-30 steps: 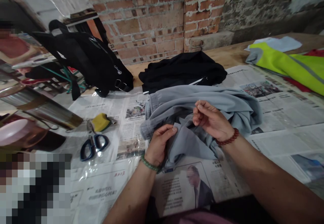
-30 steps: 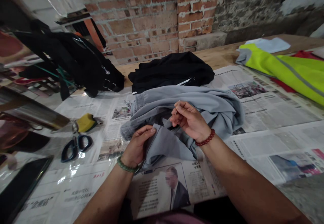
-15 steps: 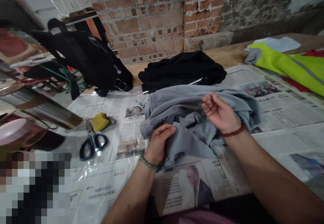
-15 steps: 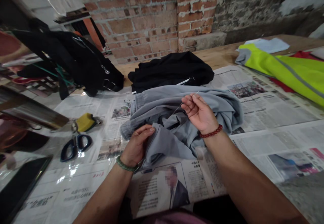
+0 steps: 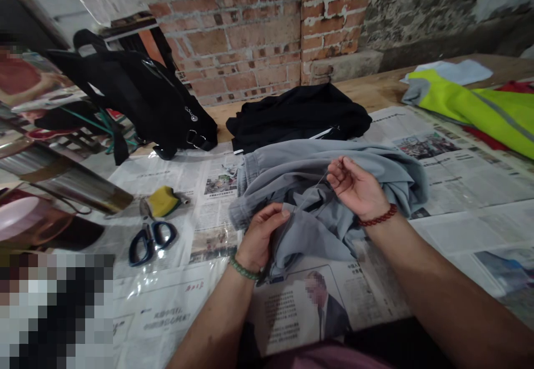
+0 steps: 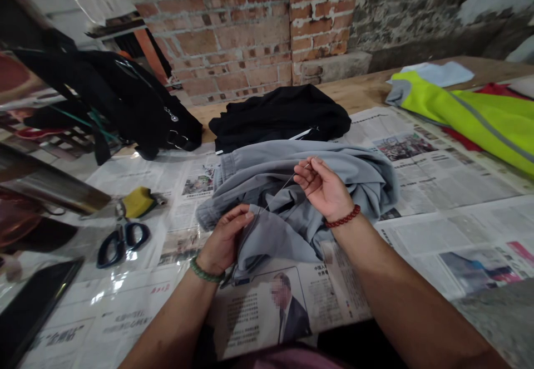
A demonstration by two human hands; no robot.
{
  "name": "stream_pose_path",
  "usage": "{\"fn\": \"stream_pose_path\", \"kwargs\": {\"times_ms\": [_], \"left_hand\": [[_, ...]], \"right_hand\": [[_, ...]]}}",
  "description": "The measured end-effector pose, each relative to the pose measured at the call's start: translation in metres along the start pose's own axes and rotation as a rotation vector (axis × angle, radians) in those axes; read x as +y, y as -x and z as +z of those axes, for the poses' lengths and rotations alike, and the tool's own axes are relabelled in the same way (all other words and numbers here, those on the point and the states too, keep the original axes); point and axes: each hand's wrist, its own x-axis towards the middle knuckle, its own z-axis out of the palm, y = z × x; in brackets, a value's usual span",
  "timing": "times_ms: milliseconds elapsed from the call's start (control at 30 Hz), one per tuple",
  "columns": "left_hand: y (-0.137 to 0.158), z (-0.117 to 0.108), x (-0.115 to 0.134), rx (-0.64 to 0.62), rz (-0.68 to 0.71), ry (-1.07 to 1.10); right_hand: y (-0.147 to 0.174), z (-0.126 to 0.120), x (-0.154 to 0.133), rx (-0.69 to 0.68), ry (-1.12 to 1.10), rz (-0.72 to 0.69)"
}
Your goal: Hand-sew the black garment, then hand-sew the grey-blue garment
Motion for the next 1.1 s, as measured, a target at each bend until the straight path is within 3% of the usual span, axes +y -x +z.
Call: {"fn": "stream_pose_path", "kwargs": {"times_ms": [267,433,500,633,733,800,900,1100], "left_hand": [[0.004,0.002,0.001,-0.100,-0.082,-0.057],[0.010,0.000,-0.001,-0.155,-0.088,-0.204],[0.015,-0.001,-0.003,-0.191,0.007,-0.356],[0.024,0.003,-0.008,-0.287,0.370,-0.762],[0.028,0.005,-0.011,-0.375,0.477,-1.001],[0.029,0.005,-0.013,-0.420,0.515,-1.120],[0.032,0.003,-0.015,-0.480,0.585,-1.295],[0.070,0.005,-0.030,-0.525,0.748,-1.549]], "right_hand": [[0.002,0.001,-0.004,-0.007,-0.047,0.042],[0.006,0.005,0.000,-0.088,0.160,-0.032],[0.009,0.008,0.005,-0.059,0.361,-0.102],[0.025,0.013,0.014,0.001,0.977,-0.336],[0.046,0.005,0.018,-0.030,1.486,-0.558],[0.061,-0.005,0.019,-0.010,1.714,-0.621],[0.086,-0.022,0.019,0.009,1.871,-0.617],[0.139,-0.039,0.014,-0.088,1.860,-0.631]]}}
